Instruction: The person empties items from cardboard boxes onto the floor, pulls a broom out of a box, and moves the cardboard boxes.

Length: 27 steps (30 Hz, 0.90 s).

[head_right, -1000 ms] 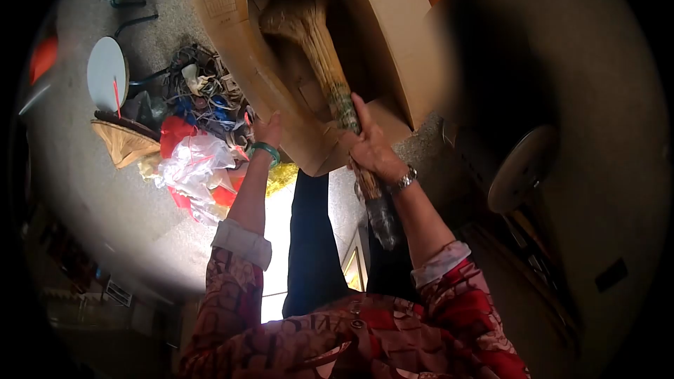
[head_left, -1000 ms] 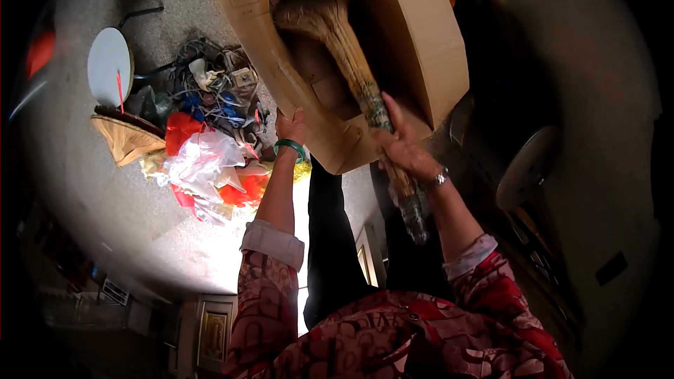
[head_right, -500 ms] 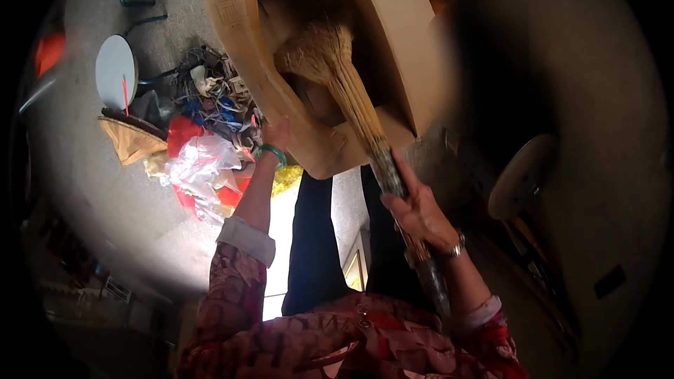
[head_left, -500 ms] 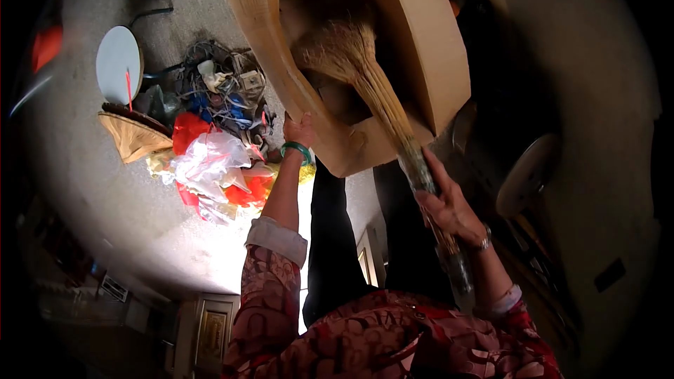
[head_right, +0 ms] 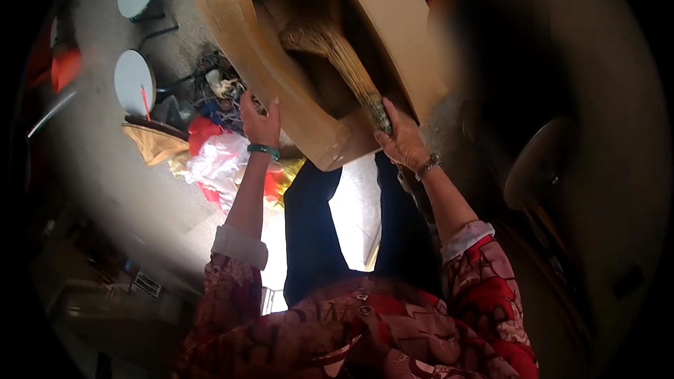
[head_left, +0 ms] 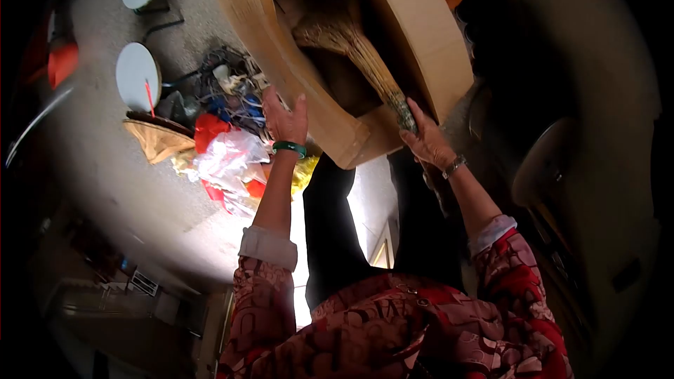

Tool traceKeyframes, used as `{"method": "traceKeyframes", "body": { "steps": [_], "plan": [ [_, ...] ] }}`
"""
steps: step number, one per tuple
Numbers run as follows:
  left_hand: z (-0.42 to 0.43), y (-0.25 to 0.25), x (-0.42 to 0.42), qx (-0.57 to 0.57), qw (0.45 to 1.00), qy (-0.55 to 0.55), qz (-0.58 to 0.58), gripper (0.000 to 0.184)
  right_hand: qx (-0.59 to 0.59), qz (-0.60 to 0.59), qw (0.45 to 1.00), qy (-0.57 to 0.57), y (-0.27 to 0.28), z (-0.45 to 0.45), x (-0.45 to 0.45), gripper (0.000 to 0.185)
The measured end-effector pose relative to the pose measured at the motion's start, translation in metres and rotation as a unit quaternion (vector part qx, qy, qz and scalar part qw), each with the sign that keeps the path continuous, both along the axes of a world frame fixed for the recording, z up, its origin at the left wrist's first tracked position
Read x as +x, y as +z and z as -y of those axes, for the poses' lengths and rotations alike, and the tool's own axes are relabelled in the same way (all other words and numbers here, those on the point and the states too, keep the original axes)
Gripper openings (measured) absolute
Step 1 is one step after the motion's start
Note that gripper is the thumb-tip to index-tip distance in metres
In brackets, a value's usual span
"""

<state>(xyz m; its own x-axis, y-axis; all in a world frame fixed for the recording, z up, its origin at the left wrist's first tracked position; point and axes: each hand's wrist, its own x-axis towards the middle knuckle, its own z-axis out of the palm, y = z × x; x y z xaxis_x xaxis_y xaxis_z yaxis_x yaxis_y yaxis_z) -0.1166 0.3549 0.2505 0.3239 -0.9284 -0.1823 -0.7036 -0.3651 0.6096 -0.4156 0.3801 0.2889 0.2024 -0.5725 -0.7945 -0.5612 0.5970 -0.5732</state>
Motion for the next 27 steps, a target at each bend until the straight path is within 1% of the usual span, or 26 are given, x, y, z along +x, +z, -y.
{"method": "traceKeyframes", "body": {
  "steps": [1, 3, 4, 5, 6, 7, 8, 10, 11, 12, 13, 14, 15, 16, 18, 19, 21, 22, 23, 24, 25, 27],
  "plan": [
    [0.018, 0.007, 0.002, -0.011, 1.0, -0.007, 0.007, 0.06, 0.0, 0.0, 1.0, -0.007, -0.004, -0.006, 0.002, 0.073],
    [0.065, 0.023, 0.002, -0.059, 0.978, -0.179, 0.086, 0.045, -0.054, -0.018, 0.998, 0.019, -0.014, -0.011, -0.001, 0.073],
    [0.094, 0.026, -0.002, -0.066, 0.976, -0.202, 0.05, 0.035, -0.088, -0.012, 0.996, 0.023, -0.016, -0.009, -0.003, 0.073],
    [0.125, 0.014, -0.001, -0.082, 0.971, -0.225, 0.025, 0.032, -0.116, -0.008, 0.993, 0.023, -0.02, -0.012, -0.005, 0.072],
    [0.156, -0.004, 0.001, -0.093, 0.964, -0.25, -0.003, 0.029, -0.064, -0.013, 0.998, -0.02, -0.035, -0.023, -0.006, 0.072],
    [0.188, -0.016, 0.0, -0.058, 0.963, -0.263, -0.021, 0.028, -0.047, -0.031, 0.998, -0.015, -0.036, -0.023, -0.008, 0.073],
    [0.223, -0.024, -0.003, -0.026, 0.96, -0.275, -0.037, 0.028, -0.072, -0.013, 0.997, -0.028, -0.038, -0.025, -0.009, 0.073],
    [0.274, -0.037, -0.014, -0.016, 0.956, -0.285, -0.063, 0.028, -0.117, 0.013, 0.991, -0.061, -0.037, -0.023, -0.006, 0.072],
    [0.297, -0.055, -0.014, 0.041, 0.955, -0.287, -0.058, 0.032, -0.071, -0.032, 0.996, -0.04, -0.039, -0.023, -0.006, 0.071],
    [0.315, -0.07, -0.015, 0.036, 0.947, -0.318, -0.032, 0.035, -0.063, -0.01, 0.995, -0.073, -0.04, -0.025, -0.005, 0.071],
    [0.334, -0.088, -0.014, 0.042, 0.942, -0.33, -0.032, 0.035, -0.056, 0.014, 0.993, -0.105, -0.038, -0.023, -0.004, 0.071],
    [0.351, -0.109, -0.011, -0.008, 0.955, -0.298, -0.007, 0.035, -0.017, 0.008, 0.994, -0.109, -0.038, -0.024, -0.006, 0.071],
    [0.364, -0.126, -0.006, -0.056, 0.963, -0.264, 0.017, 0.035, -0.041, -0.001, 0.994, -0.098, -0.034, -0.017, -0.004, 0.071],
    [0.38, -0.14, 0.006, -0.033, 0.958, -0.284, 0.029, 0.036, -0.065, -0.011, 0.994, -0.087, -0.03, -0.011, -0.001, 0.07],
    [0.402, -0.142, 0.019, 0.018, 0.949, -0.309, 0.06, 0.038, -0.037, -0.06, 0.996, -0.054, -0.024, -0.005, -0.001, 0.07],
    [0.408, -0.138, 0.022, 0.088, 0.949, -0.302, 0.029, 0.039, 0.01, -0.065, 0.996, -0.061, -0.018, 0.003, 0.001, 0.071],
    [0.404, -0.133, 0.018, 0.023, 0.946, -0.322, 0.037, 0.039, 0.029, -0.073, 0.995, -0.053, -0.017, 0.005, 0.001, 0.071],
    [0.408, -0.137, 0.019, 0.029, 0.947, -0.318, 0.031, 0.035, 0.032, -0.074, 0.995, -0.058, -0.018, 0.005, 0.001, 0.071],
    [0.412, -0.14, 0.021, 0.035, 0.949, -0.312, 0.023, 0.032, 0.01, -0.087, 0.995, -0.04, -0.018, 0.006, 0.001, 0.07],
    [0.417, -0.144, 0.021, 0.063, 0.948, -0.311, 0.035, 0.033, -0.012, -0.101, 0.995, -0.022, -0.018, 0.005, 0.0, 0.07],
    [0.42, -0.149, 0.022, 0.084, 0.951, -0.297, 0.029, 0.034, -0.007, -0.102, 0.994, -0.027, -0.016, 0.008, 0.0, 0.07],
    [0.423, -0.165, 0.028, 0.077, 0.943, -0.323, 0.023, 0.033, 0.064, -0.085, 0.993, -0.046, -0.014, 0.013, 0.0, 0.07]
  ]
}}
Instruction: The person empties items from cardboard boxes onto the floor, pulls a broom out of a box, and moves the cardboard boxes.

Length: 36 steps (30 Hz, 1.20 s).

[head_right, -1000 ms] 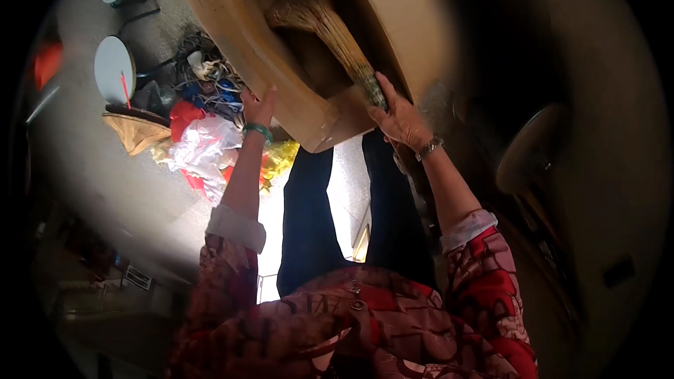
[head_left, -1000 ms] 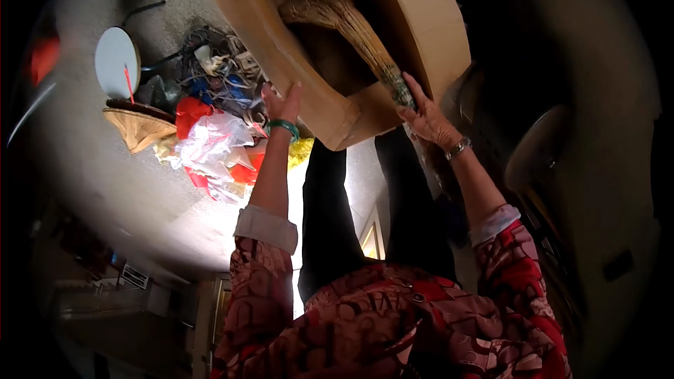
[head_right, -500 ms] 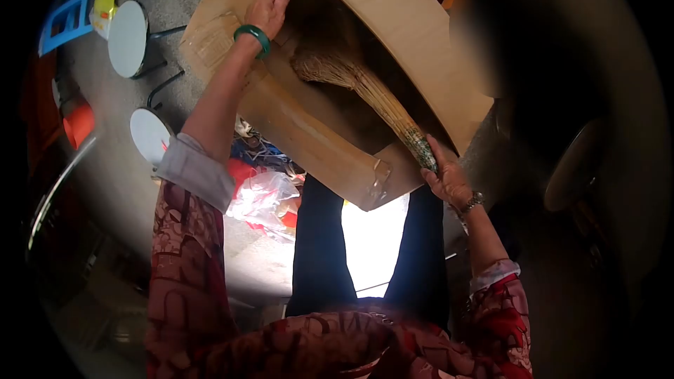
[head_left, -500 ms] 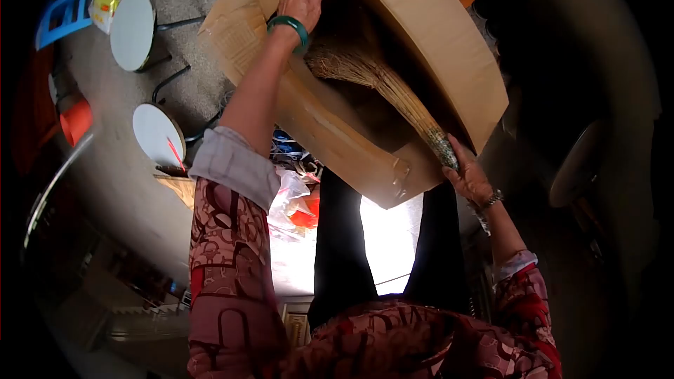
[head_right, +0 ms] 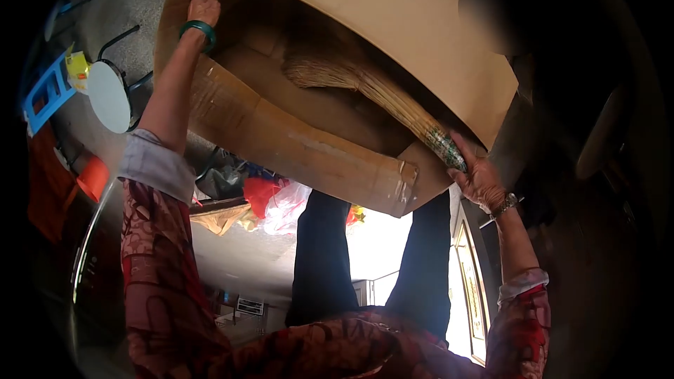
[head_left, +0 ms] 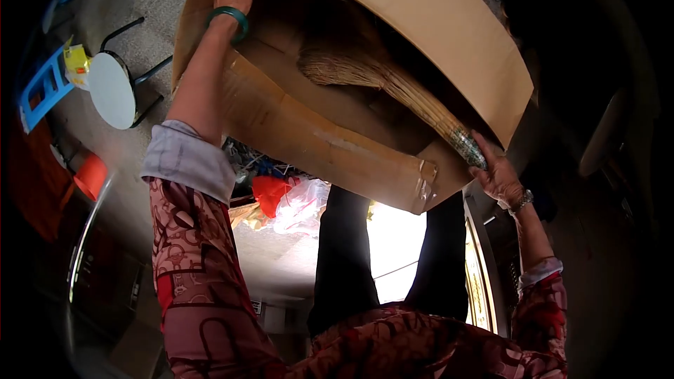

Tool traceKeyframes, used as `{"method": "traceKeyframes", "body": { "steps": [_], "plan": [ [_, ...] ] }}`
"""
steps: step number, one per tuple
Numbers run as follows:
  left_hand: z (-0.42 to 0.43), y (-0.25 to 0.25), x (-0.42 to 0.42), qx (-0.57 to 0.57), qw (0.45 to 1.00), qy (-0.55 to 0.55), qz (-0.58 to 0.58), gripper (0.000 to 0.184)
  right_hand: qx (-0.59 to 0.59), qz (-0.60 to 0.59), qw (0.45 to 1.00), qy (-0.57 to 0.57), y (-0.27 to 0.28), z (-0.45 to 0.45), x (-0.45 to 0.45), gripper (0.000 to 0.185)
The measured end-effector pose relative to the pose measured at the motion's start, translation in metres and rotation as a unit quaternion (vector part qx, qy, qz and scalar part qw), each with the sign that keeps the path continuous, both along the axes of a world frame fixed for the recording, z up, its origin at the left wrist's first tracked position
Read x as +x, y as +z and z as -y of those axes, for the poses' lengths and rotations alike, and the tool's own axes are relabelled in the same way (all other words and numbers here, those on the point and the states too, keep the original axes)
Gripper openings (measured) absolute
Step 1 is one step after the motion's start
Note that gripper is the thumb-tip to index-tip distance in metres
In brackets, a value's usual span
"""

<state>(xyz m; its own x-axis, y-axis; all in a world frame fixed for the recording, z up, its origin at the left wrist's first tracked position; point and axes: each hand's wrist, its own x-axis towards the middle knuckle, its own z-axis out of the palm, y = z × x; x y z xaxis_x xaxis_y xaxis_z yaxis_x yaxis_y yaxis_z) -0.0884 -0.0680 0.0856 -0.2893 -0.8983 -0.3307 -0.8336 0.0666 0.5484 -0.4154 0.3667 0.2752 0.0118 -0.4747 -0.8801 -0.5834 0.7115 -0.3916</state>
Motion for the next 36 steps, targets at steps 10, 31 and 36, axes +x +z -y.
{"method": "traceKeyframes", "body": {
  "steps": [10, 31, 36],
  "plan": [
    [-0.024, 0.028, -0.008, 0.171, 0.981, -0.085, 0.043, 0.043, -0.046, -0.012, 0.999, 0.011, -0.002, -0.005, 0.001, 0.068],
    [-0.106, 0.131, 0.097, -0.011, 0.949, 0.182, 0.255, 0.066, -0.072, 0.006, 0.997, 0.018, 0.033, 0.04, 0.108, 0.071],
    [-0.104, 0.118, 0.107, -0.031, 0.951, 0.176, 0.252, 0.062, -0.049, -0.011, 0.998, 0.03, -0.021, 0.064, 0.133, 0.06]
  ]
}}
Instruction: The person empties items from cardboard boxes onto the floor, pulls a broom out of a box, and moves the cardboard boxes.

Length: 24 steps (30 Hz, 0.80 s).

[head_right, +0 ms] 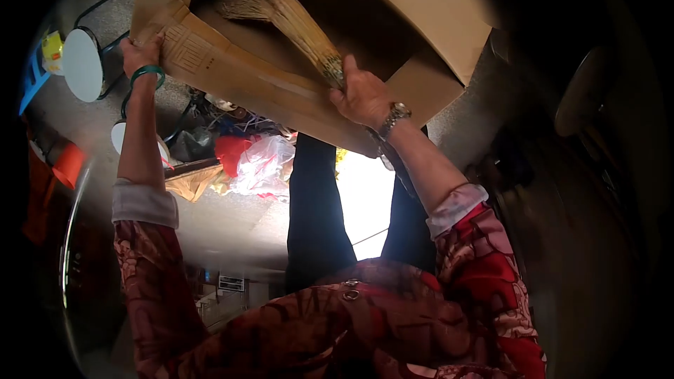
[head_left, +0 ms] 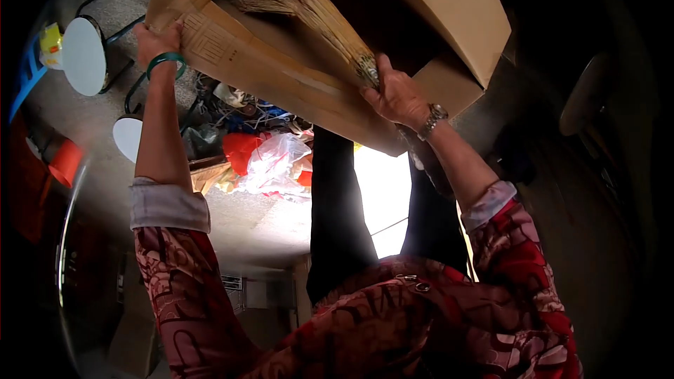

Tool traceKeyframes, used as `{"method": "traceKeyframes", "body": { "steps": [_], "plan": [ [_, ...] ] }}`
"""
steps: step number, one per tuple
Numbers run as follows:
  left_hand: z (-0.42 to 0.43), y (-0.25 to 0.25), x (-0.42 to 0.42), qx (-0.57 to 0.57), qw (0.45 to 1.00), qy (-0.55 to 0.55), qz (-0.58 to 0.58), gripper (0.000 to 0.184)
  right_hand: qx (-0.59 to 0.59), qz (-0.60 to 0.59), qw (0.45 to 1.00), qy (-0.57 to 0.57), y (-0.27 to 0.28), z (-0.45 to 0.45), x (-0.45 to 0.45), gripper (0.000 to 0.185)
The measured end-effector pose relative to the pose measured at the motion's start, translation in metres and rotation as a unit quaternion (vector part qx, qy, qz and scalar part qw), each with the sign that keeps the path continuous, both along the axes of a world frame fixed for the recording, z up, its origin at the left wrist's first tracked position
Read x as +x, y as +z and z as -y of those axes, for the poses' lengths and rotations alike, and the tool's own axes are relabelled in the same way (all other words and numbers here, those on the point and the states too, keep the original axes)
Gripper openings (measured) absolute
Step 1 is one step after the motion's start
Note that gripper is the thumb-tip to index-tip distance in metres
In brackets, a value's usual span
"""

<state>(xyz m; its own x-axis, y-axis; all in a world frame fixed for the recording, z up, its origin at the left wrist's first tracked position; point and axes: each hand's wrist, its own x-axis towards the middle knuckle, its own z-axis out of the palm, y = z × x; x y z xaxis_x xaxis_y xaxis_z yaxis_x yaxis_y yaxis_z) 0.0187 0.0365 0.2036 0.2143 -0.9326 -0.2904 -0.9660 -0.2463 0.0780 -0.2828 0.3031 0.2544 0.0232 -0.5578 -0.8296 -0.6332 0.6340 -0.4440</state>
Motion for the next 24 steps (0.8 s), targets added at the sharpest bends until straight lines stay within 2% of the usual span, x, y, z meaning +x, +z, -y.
{"method": "traceKeyframes", "body": {
  "steps": [2, 4, 5, 7, 9, 10, 13, 16, 17, 18, 20, 22, 24],
  "plan": [
    [-0.001, -0.001, 0.004, -0.001, 1.0, -0.001, -0.013, 0.062, 0.026, -0.001, 1.0, -0.012, -0.008, -0.034, -0.005, 0.058],
    [-0.001, 0.0, 0.003, -0.006, 1.0, -0.019, -0.016, 0.065, 0.093, 0.005, 0.993, -0.074, 0.005, -0.089, -0.026, 0.053],
    [-0.001, -0.003, 0.004, -0.005, 1.0, -0.015, -0.022, 0.065, 0.16, 0.003, 0.982, -0.099, 0.027, -0.094, -0.035, 0.051],
    [0.001, -0.01, 0.01, -0.009, 0.999, -0.015, -0.032, 0.066, 0.225, -0.004, 0.967, -0.118, 0.075, -0.081, -0.042, 0.048],
    [0.0, -0.009, 0.008, -0.012, 0.999, -0.008, -0.039, 0.067, 0.31, 0.107, 0.893, -0.308, 0.121, -0.055, -0.044, 0.04],
    [-0.001, -0.008, 0.006, -0.015, 0.999, -0.004, -0.042, 0.068, 0.308, 0.101, 0.895, -0.305, 0.136, -0.042, -0.043, 0.04],
    [-0.002, -0.009, 0.006, -0.001, 0.999, -0.001, -0.035, 0.07, 0.322, 0.164, 0.828, -0.428, 0.157, -0.026, -0.029, 0.03],
    [-0.001, -0.008, 0.008, 0.003, 0.999, -0.009, -0.039, 0.073, 0.277, 0.172, 0.815, -0.479, 0.143, -0.047, -0.013, 0.029],
    [-0.001, -0.012, 0.011, 0.004, 0.999, -0.012, -0.039, 0.073, 0.285, 0.175, 0.783, -0.525, 0.134, -0.051, -0.008, 0.026],
    [-0.001, -0.018, 0.015, -0.006, 0.999, -0.018, -0.038, 0.074, 0.285, 0.174, 0.781, -0.528, 0.121, -0.056, 0.001, 0.026],
    [0.003, -0.023, 0.017, -0.016, 0.999, -0.027, -0.041, 0.076, 0.333, 0.211, 0.701, -0.595, 0.1, -0.064, 0.021, 0.024],
    [0.001, -0.022, 0.018, -0.003, 0.998, -0.022, -0.058, 0.078, 0.395, 0.301, 0.586, -0.641, 0.101, -0.071, 0.036, 0.025],
    [0.003, -0.016, 0.013, 0.009, 0.999, -0.019, -0.047, 0.079, 0.399, 0.341, 0.561, -0.64, 0.105, -0.071, 0.039, 0.026]
  ]
}}
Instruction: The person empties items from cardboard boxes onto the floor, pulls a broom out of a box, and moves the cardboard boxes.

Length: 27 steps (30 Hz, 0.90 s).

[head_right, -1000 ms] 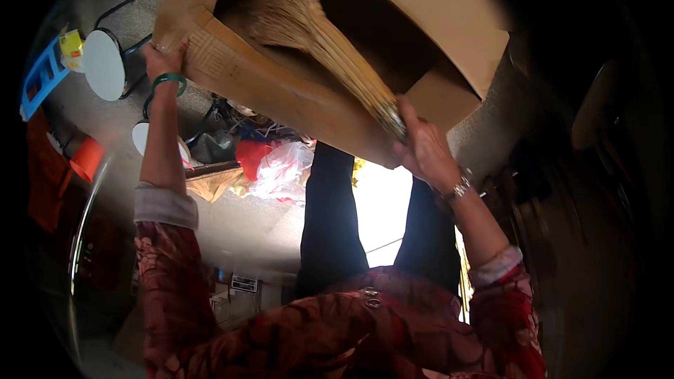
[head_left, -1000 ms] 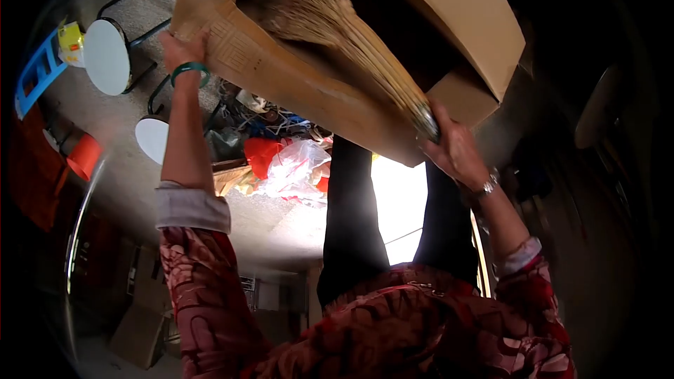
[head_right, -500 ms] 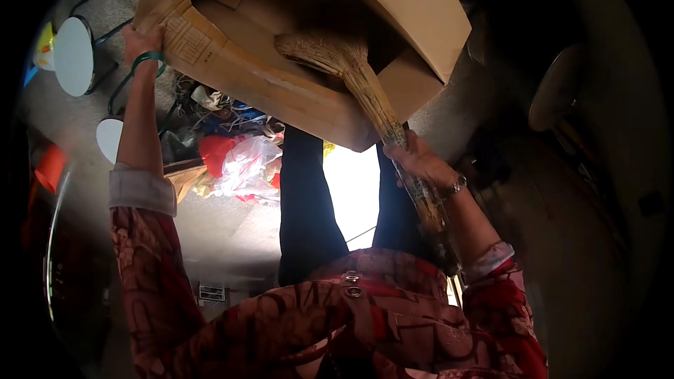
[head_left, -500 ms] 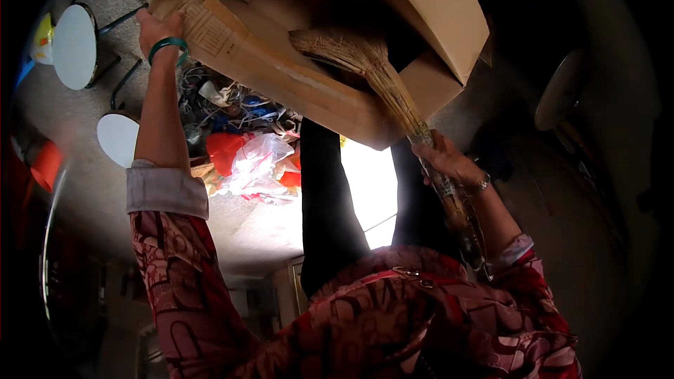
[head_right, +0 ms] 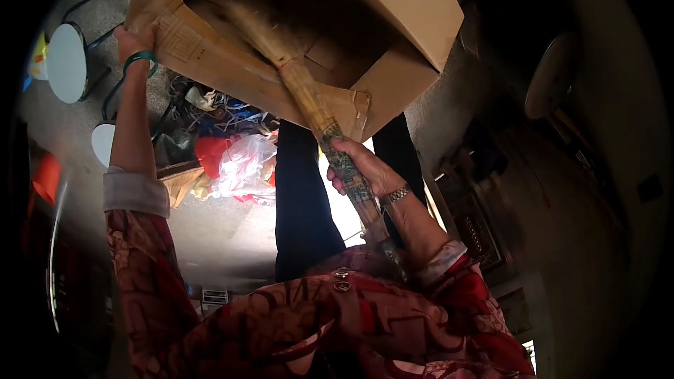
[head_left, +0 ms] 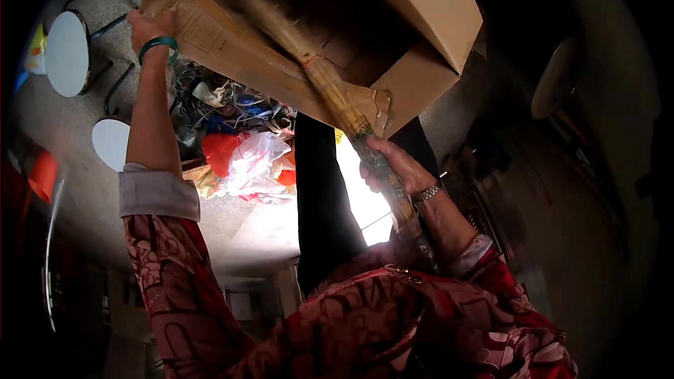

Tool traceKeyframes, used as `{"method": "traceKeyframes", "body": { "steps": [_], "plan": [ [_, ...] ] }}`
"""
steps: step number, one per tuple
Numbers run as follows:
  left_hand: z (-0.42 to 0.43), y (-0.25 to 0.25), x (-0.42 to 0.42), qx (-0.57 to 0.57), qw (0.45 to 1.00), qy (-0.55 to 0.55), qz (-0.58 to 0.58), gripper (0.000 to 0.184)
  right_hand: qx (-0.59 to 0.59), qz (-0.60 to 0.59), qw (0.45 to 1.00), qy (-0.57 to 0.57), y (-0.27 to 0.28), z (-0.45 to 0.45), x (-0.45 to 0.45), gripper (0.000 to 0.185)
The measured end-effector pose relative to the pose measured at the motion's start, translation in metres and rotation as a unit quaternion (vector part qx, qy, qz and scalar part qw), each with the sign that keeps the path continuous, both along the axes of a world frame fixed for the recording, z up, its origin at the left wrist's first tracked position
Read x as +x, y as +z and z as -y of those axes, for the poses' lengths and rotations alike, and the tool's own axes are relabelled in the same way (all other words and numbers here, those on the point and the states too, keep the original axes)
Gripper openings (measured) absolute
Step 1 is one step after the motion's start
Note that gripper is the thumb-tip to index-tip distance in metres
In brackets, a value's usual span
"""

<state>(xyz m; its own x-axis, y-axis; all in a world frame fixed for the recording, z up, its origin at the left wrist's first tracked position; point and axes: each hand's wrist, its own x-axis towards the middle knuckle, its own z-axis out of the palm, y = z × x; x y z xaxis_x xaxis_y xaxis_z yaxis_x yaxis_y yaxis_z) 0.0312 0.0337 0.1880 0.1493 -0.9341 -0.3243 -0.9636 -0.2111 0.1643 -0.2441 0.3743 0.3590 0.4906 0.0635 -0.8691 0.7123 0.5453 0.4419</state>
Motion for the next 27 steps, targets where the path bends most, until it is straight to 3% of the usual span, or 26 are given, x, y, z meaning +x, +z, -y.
{"method": "traceKeyframes", "body": {
  "steps": [2, 4, 8, 10, 12, 15, 17, 19, 20, 22, 23, 25, 27],
  "plan": [
    [0.0, 0.0, 0.002, 0.011, 1.0, 0.007, 0.013, 0.08, -0.094, -0.06, 0.982, 0.155, 0.007, 0.007, -0.004, 0.034],
    [0.001, -0.009, 0.012, -0.005, 1.0, -0.016, -0.008, 0.081, -0.117, -0.097, 0.973, 0.174, 0.023, 0.001, -0.021, 0.037],
    [-0.001, -0.012, 0.009, 0.003, 1.0, 0.008, -0.015, 0.08, -0.07, -0.166, 0.978, 0.106, 0.061, -0.02, -0.048, 0.032],
    [0.0, -0.015, 0.01, -0.004, 1.0, 0.018, -0.025, 0.081, -0.033, -0.172, 0.981, 0.077, 0.045, -0.022, -0.042, 0.036],
    [0.001, -0.015, 0.01, -0.01, 1.0, 0.012, -0.015, 0.08, 0.032, -0.12, 0.992, -0.027, 0.009, -0.025, -0.022, 0.038],
    [-0.001, -0.014, 0.011, -0.009, 1.0, -0.002, -0.005, 0.084, 0.021, -0.074, 0.993, 0.087, 0.007, -0.001, 0.008, 0.037],
    [0.001, -0.019, 0.015, -0.008, 1.0, -0.011, -0.008, 0.087, 0.007, -0.062, 0.995, 0.072, 0.016, -0.011, -0.013, 0.037],
    [-0.004, -0.028, 0.021, -0.007, 0.988, 0.048, -0.149, 0.096, -0.05, -0.061, 0.995, 0.057, 0.035, -0.021, -0.043, 0.036],
    [-0.015, -0.026, 0.019, -0.007, 0.987, 0.054, -0.15, 0.096, -0.069, -0.086, 0.99, 0.092, 0.052, -0.012, -0.052, 0.035],
    [-0.051, -0.02, 0.008, -0.115, 0.97, 0.121, -0.177, 0.104, -0.085, -0.122, 0.966, 0.21, 0.078, 0.01, -0.059, 0.035],
    [-0.08, -0.015, 0.0, -0.106, 0.953, 0.191, -0.21, 0.107, -0.084, -0.122, 0.966, 0.214, 0.083, 0.017, -0.06, 0.035],
    [-0.149, -0.023, -0.018, -0.043, 0.923, 0.314, -0.22, 0.103, -0.127, -0.156, 0.914, 0.353, 0.083, 0.033, -0.062, 0.038],
    [-0.229, -0.021, -0.045, 0.093, 0.838, 0.392, -0.368, 0.103, -0.201, -0.186, 0.858, 0.435, 0.077, 0.052, -0.066, 0.042]
  ]
}}
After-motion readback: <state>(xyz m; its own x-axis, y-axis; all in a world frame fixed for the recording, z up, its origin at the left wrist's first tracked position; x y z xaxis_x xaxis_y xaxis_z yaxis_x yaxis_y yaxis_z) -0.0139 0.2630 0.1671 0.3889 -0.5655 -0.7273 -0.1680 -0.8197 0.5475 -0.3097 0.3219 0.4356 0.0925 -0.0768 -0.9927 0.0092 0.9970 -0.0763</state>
